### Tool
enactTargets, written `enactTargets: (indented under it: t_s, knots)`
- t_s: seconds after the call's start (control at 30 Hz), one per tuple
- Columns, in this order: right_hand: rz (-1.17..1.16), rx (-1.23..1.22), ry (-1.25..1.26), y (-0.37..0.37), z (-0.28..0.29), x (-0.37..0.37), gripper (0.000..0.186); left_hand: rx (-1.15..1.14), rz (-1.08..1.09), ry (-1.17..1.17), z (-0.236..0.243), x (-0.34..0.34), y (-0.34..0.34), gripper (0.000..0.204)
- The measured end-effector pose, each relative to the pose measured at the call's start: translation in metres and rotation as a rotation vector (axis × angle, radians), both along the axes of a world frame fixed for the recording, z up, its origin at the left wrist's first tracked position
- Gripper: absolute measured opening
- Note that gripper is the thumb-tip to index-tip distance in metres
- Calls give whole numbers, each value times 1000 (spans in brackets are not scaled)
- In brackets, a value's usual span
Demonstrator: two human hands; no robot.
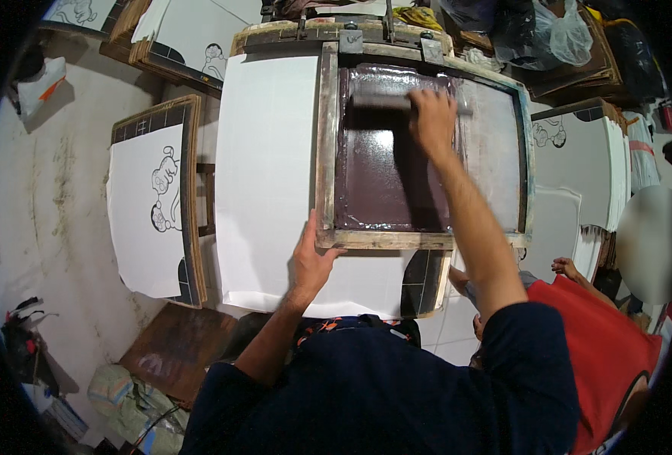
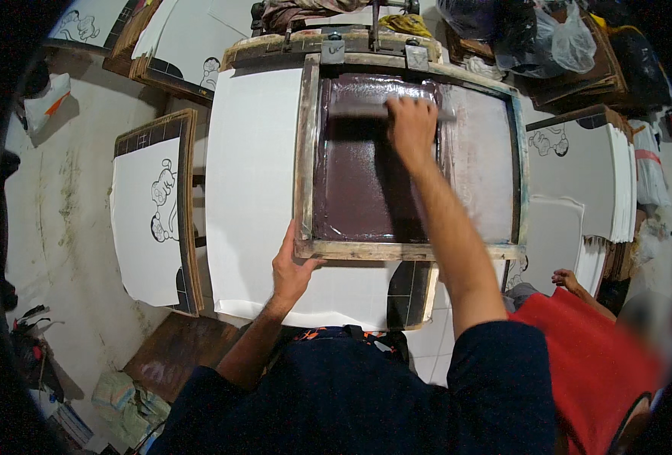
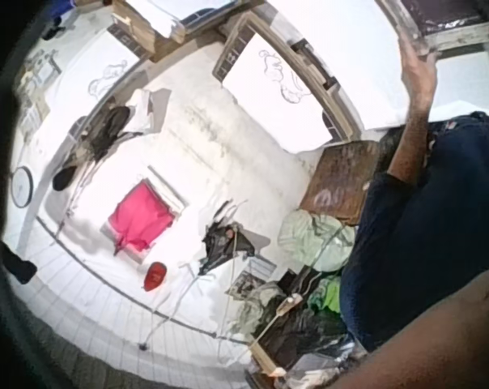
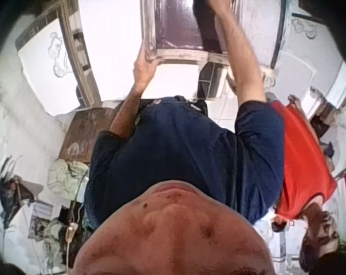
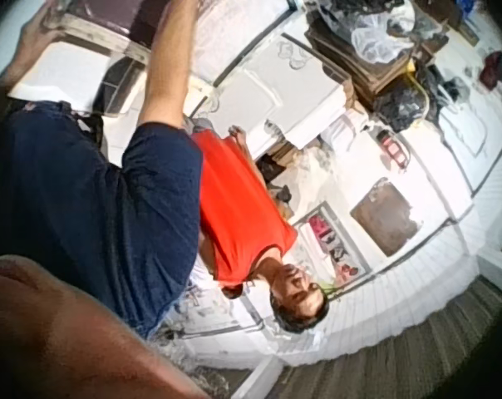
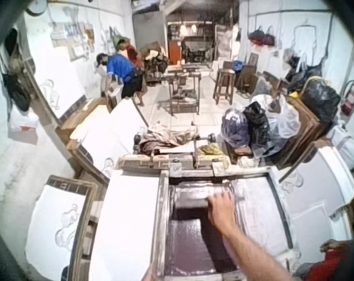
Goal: The person performs screen printing by placing a white sheet on a table, aligning a screen frame, and using a squeegee to pull ink across the mesh. They lift the screen to reveal a printed cartoon character, then repeat the process on multiple sheets.
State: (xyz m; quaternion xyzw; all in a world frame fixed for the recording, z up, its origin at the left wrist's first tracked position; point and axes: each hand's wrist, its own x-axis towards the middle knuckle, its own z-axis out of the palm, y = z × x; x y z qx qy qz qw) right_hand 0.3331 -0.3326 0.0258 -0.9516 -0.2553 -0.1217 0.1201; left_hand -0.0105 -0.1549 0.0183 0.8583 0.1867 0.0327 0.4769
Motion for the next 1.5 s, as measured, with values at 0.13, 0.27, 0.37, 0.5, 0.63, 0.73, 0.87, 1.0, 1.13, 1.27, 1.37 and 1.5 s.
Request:
enactTargets:
  t_s: [0.13,0.27,0.37,0.5,0.63,0.73,0.87,1.0,1.13,1.27,1.37,1.5]
  knots:
    - [-10,189,-24,-42,21,-139,54,-39,9,12,10,3,3,105]
    - [-122,318,-162,-50,60,-216,45,-297,37,-15,58,17,3,106]
    - [-17,489,-447,-49,115,-197,44,-358,42,-388,119,40,-2,104]
    - [75,395,-761,-60,241,-128,32,-489,-69,-578,179,70,21,98]
    - [-5,289,-920,-66,328,-70,28,-56,33,-578,123,64,137,84]
    - [-96,297,-927,-72,356,-29,31,-32,379,-104,21,-30,261,61]
    - [-102,350,-828,-87,376,16,37,512,491,892,-93,-231,342,91]
    - [-291,320,-729,-85,397,32,36,560,355,850,-138,-326,351,92]
    - [-298,257,-771,-51,410,29,43,683,111,750,-137,-335,378,95]
    - [-310,367,-735,-18,391,17,38,614,-90,502,-132,-310,393,102]
    - [-270,369,-748,-11,391,6,41,603,-91,542,-118,-266,371,107]
    - [-296,382,-772,-7,394,8,47,610,-129,350,-69,-177,342,106]
